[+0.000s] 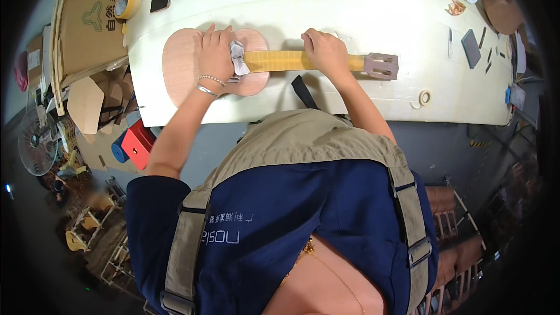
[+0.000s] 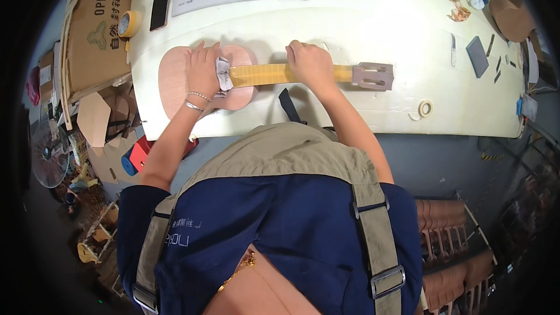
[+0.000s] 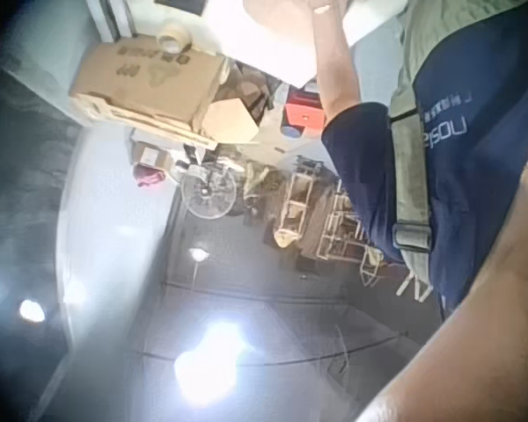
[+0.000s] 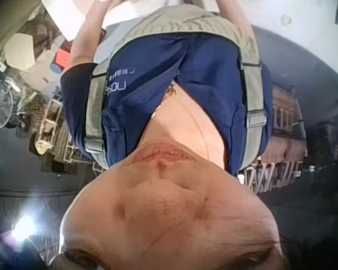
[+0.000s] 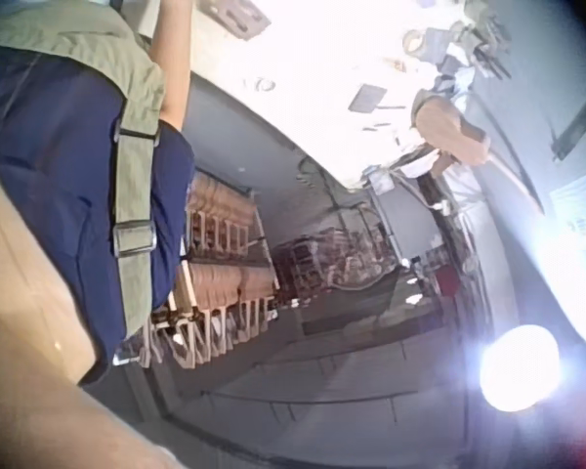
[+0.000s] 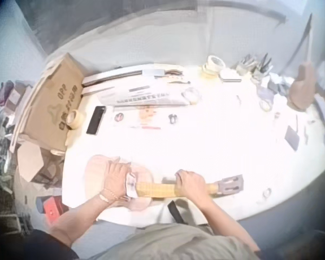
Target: The person repeatedly picks up unfinished guitar bodies from a rack, places them on a workbench, wipes the surface with a cloth, applies tape to the soundhole, and returns them to the rack.
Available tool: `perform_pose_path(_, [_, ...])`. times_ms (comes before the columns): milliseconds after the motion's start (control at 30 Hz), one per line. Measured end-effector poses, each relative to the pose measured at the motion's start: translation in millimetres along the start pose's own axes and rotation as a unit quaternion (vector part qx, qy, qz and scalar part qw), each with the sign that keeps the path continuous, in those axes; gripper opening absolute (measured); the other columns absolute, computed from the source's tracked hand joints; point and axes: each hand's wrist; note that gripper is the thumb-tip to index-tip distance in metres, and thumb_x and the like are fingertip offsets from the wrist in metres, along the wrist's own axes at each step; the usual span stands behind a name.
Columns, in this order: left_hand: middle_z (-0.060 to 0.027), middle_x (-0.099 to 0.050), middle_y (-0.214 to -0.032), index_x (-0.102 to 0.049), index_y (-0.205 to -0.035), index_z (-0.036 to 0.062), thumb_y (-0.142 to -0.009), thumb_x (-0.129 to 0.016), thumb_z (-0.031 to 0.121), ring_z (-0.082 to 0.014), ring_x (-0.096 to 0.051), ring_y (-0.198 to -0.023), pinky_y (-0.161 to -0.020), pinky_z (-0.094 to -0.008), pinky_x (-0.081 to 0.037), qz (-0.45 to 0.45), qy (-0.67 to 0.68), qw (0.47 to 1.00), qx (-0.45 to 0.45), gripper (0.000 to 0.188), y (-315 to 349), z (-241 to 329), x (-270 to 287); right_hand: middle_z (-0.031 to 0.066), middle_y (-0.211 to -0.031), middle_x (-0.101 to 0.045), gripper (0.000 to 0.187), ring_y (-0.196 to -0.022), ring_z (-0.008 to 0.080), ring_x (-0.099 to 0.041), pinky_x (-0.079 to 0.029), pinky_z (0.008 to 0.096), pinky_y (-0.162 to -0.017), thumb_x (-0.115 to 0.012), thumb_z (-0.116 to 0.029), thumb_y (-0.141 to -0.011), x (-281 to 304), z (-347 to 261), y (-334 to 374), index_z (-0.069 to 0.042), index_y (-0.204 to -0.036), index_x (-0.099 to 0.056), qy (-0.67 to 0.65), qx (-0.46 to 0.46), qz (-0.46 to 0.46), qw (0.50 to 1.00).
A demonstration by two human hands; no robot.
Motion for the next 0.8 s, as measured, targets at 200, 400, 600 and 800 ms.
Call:
perform_pose_path(200, [-0.0106, -0.055, -0.118, -0.049, -0.128, 0.0153, -0.067, -0.07, 0.039, -0.0251, -0.038, -0.125, -0.109, -0.0558, -0.008, -0.172, 0.233, 0.946, -0.146, 0.069, -18.2, -56.2, 26.6, 0.0094, -0.064, -0.062, 0.018, -0.057, 0.0277, -0.059, -0.047, 0.0388, -0.052, -0.058, -0.021, -0.083, 0.9, 2.4, 2.0, -0.007, -0.072, -0.059, -0.04, 0.028, 0.049, 0.998])
perform_pose_path(400, [-0.0017, -0.058, -0.108, -0.056, -0.121, 0.018, -0.052, -0.075, 0.051, -0.0223, -0.047, -0.11, -0.108, -0.0564, -0.009, -0.256, 0.042, 0.957, -0.13, 0.078, -44.0, -53.3, 46.0, 0.0088, -0.064, -0.062, 0.017, -0.059, 0.0272, -0.06, -0.047, 0.0386, -0.052, -0.059, -0.021, -0.081, -0.3, 0.5, 0.6, -0.007, -0.071, -0.059, -0.026, 0.016, 0.061, 0.998])
perform_pose_path(600, [-0.0062, -0.056, -0.103, -0.05, -0.123, 0.0122, -0.059, -0.07, 0.01, -0.0223, -0.05, -0.104, -0.107, -0.0478, -0.02, -0.1, -0.075, 0.991, -0.057, 0.066, -20.9, -8.4, 13.2, 0.0083, -0.064, -0.062, 0.017, -0.059, 0.027, -0.06, -0.047, 0.0386, -0.052, -0.059, -0.02, -0.081, 0.3, -0.9, 0.7, -0.007, -0.071, -0.059, -0.025, -0.003, 0.045, 0.999])
perform_pose_path(800, [-0.0146, -0.053, -0.11, -0.051, -0.124, 0.0082, -0.067, -0.068, 0.016, -0.0297, -0.05, -0.101, -0.1, -0.0399, -0.033, -0.033, 0.289, 0.944, -0.155, 0.06, -7.0, -35.1, 50.8, 0.0084, -0.064, -0.062, 0.015, -0.059, 0.0268, -0.06, -0.047, 0.0383, -0.053, -0.06, -0.02, -0.081, 1.4, 2.1, 3.3, -0.007, -0.072, -0.06, -0.042, 0.021, 0.069, 0.996])
Point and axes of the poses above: each hand's wrist, its own y-axis away from the middle knuckle, its own x-axis out of the back of the hand, z = x × y
